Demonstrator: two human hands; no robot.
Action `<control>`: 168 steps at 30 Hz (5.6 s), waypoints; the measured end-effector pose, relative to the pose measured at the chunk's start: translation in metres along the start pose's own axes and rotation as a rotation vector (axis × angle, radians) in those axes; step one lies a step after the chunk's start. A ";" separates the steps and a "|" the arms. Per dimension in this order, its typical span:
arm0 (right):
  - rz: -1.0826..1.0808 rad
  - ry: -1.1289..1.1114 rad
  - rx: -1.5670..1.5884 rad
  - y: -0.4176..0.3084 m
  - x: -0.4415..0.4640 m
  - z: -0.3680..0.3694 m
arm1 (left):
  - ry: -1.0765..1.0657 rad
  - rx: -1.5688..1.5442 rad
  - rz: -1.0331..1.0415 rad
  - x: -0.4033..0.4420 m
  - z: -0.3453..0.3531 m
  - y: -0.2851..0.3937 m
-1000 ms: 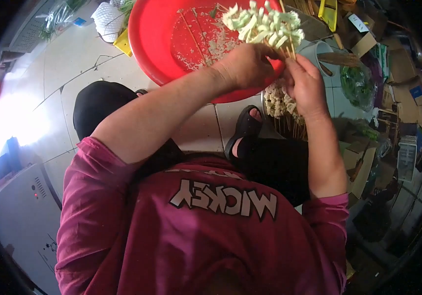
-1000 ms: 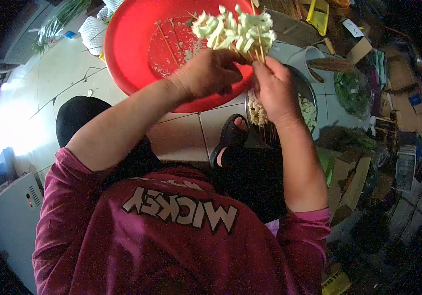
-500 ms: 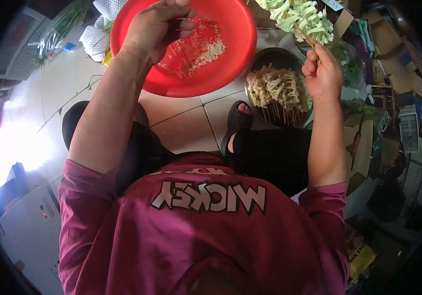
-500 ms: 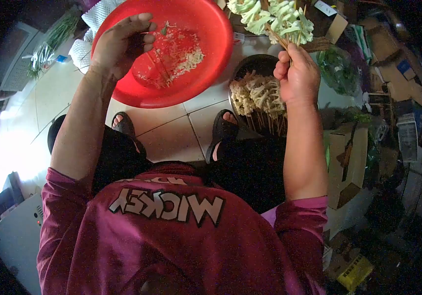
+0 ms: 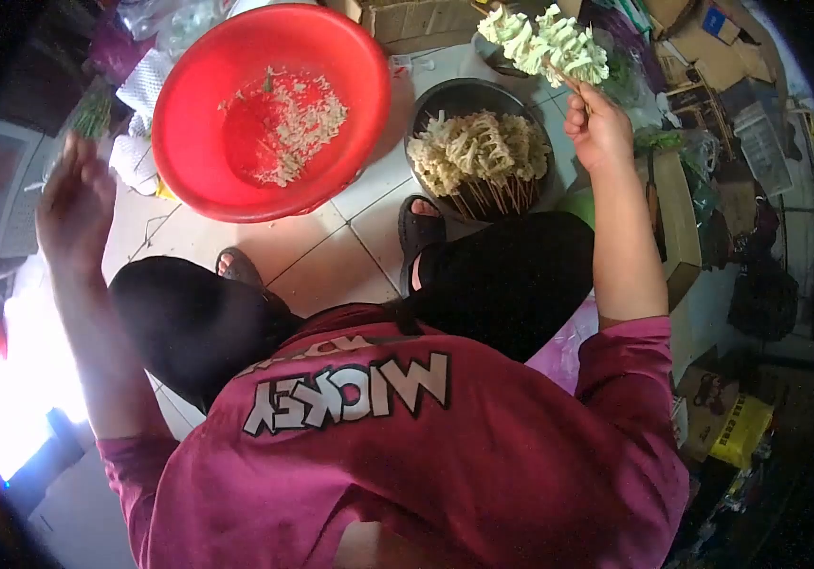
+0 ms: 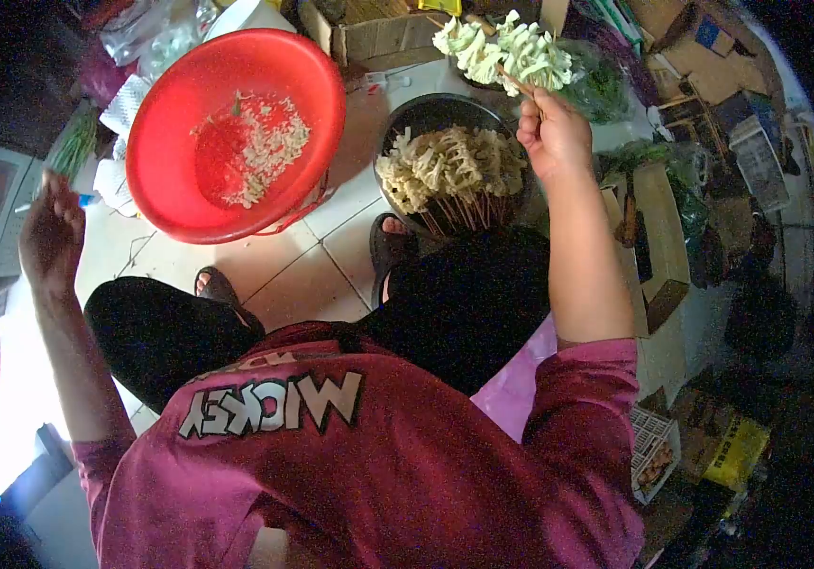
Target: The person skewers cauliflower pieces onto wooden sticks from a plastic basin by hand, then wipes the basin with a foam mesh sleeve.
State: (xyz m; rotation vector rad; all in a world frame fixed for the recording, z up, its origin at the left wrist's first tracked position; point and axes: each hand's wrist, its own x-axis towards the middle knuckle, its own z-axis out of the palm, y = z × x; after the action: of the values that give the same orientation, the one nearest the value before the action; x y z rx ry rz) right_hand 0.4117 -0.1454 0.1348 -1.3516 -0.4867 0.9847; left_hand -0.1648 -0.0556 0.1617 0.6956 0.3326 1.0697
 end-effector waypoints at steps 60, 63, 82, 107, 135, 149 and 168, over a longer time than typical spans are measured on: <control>-0.451 -0.058 -0.586 0.093 -0.070 -0.022 | 0.520 0.546 -0.025 -0.004 -0.004 -0.073; -0.610 -0.164 -0.682 0.060 -0.098 0.019 | 0.325 0.540 -0.129 0.011 0.066 -0.106; -0.519 -0.781 -0.453 0.091 -0.198 0.106 | 0.171 0.325 -0.247 -0.035 0.117 -0.179; -0.471 -0.712 -0.503 0.113 -0.204 0.078 | 0.368 0.317 -0.456 -0.025 0.126 -0.178; 0.154 -0.182 0.112 0.090 -0.201 -0.011 | 0.157 0.666 -0.520 0.163 0.153 -0.267; 0.079 -0.250 0.024 0.100 -0.192 -0.014 | -0.024 0.809 -0.413 0.202 0.179 -0.323; -0.005 -0.245 -0.115 0.082 -0.199 0.009 | 0.013 0.805 -0.281 0.024 0.136 -0.202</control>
State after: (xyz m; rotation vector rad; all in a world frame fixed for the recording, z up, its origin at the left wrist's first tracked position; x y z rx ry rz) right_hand 0.2729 -0.3082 0.1058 -1.3367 -0.7408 1.1392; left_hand 0.0612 -0.1431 0.1305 1.3087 0.8680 0.6487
